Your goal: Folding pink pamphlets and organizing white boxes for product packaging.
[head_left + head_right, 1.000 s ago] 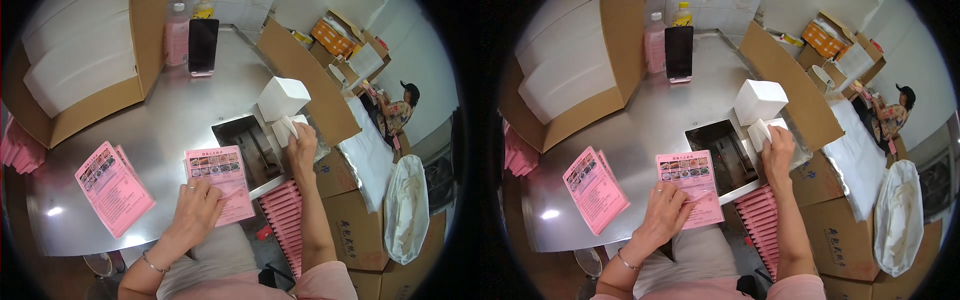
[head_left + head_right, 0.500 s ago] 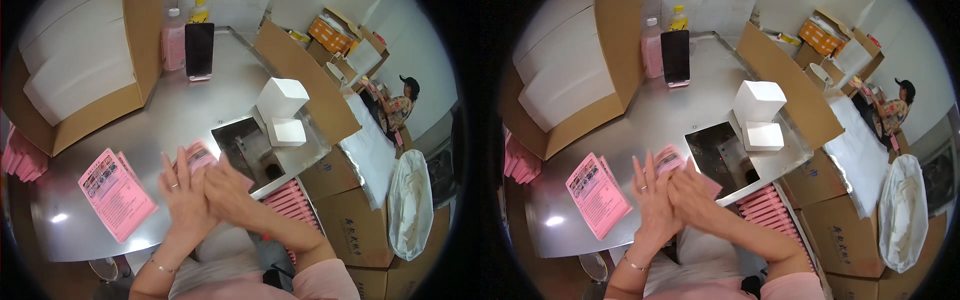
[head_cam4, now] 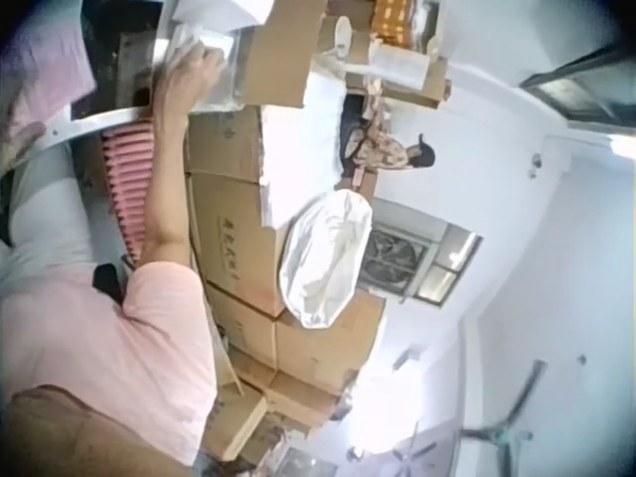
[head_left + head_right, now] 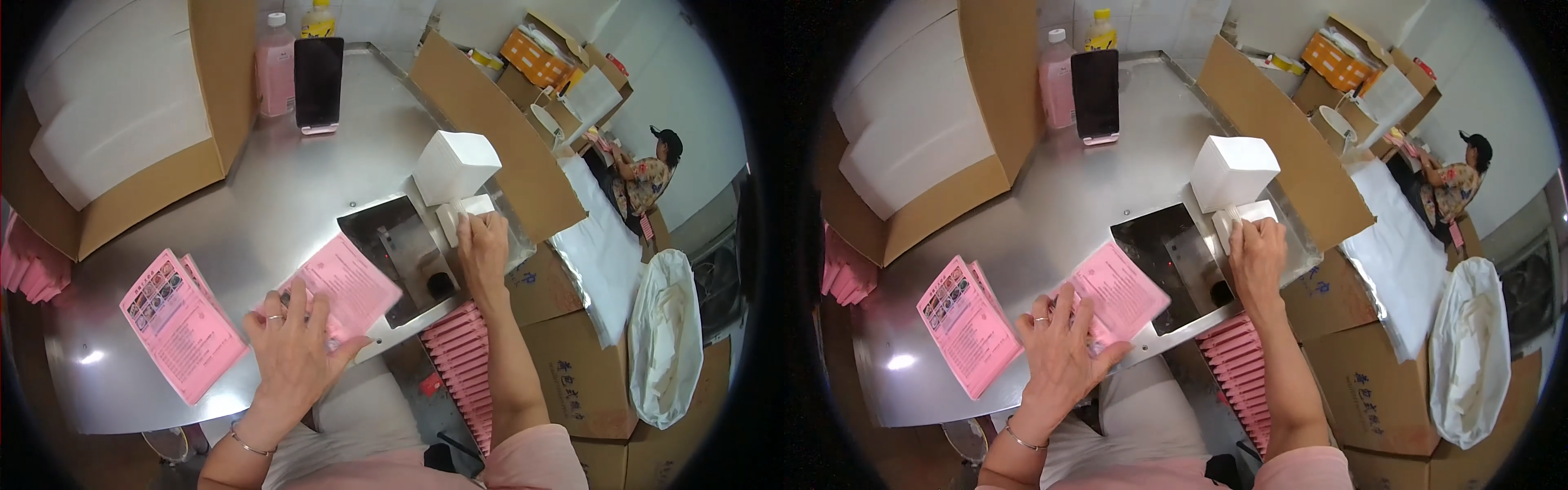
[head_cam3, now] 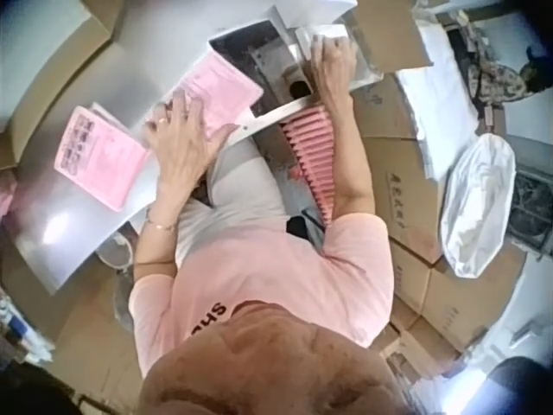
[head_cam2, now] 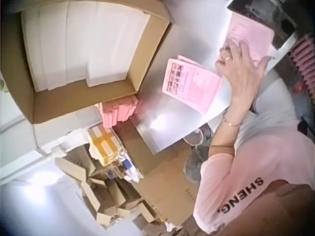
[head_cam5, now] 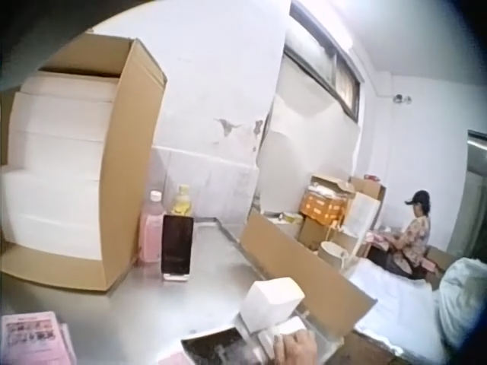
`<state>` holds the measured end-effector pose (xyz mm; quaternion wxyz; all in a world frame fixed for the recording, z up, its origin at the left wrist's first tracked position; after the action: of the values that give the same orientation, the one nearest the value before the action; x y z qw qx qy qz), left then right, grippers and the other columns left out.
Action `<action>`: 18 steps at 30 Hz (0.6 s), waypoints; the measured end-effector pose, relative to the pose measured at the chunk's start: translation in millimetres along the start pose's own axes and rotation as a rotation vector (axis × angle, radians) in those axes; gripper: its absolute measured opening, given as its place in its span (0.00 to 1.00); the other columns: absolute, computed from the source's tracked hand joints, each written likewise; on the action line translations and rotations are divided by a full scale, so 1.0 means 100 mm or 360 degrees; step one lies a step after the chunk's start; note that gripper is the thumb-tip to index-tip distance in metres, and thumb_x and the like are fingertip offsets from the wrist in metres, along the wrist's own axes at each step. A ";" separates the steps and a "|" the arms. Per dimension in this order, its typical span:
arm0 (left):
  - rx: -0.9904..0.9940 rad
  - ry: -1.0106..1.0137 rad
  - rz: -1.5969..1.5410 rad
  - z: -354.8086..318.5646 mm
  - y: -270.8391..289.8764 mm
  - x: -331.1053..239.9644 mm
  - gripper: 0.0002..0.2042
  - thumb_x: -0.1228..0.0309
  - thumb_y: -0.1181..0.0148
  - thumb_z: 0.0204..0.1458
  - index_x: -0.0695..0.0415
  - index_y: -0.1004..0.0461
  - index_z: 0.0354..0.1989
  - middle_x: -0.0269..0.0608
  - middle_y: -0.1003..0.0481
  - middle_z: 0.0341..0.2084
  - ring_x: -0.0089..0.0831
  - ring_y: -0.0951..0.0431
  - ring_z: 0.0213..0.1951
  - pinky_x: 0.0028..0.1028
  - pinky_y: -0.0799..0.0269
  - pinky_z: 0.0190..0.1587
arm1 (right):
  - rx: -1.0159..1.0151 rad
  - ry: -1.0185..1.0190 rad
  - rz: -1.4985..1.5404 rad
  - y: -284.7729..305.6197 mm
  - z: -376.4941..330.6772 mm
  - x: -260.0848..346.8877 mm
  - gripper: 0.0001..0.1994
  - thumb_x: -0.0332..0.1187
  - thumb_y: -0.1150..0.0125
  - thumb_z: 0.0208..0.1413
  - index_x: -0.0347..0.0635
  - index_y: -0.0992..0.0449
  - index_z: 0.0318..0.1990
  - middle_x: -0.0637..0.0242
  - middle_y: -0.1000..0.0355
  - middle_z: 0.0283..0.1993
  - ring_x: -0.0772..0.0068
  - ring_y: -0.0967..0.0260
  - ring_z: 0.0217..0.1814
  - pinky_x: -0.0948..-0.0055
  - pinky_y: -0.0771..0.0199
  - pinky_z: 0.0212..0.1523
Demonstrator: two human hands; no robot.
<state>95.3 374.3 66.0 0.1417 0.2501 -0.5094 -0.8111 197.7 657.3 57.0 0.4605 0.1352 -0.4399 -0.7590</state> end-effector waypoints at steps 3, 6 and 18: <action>0.0161 -0.0113 -0.0127 -0.05 -0.19 -0.06 0.23 0.61 0.31 0.44 0.58 0.25 0.49 0.50 0.31 0.47 0.47 0.31 0.45 0.44 0.36 0.44 | -0.0205 0.0128 0.0086 0.09 -0.05 0.02 0.16 0.22 0.39 0.52 0.41 0.21 0.49 0.56 0.27 0.42 0.51 0.31 0.47 0.56 0.30 0.46; 0.0205 -0.0256 -0.0377 -0.17 -0.28 -0.02 0.28 0.63 0.30 0.41 0.57 0.27 0.53 0.49 0.31 0.44 0.46 0.30 0.42 0.42 0.33 0.41 | -0.0089 0.0243 0.0367 0.12 -0.19 0.48 0.17 0.20 0.46 0.58 0.35 0.25 0.55 0.47 0.29 0.58 0.43 0.31 0.60 0.56 0.31 0.61; 0.0213 0.0068 -0.0446 -0.10 0.14 0.12 0.33 0.74 0.36 0.46 0.56 0.35 0.66 0.45 0.31 0.37 0.44 0.29 0.38 0.42 0.36 0.41 | 0.0506 0.0812 0.0320 -0.58 -0.46 1.62 0.11 0.29 0.40 0.51 0.40 0.24 0.42 0.56 0.27 0.38 0.46 0.28 0.44 0.28 0.40 0.59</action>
<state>90.6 354.2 72.1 0.0210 0.3449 -0.5193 -0.7816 104.9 510.4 16.9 0.6019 0.3473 -0.4345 -0.5730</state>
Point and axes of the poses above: each hand's wrist, its own z-axis towards the middle knuckle, its own y-axis out of the back of the hand, x = y × z, the point moved 6 cm from there along z, towards the middle knuckle
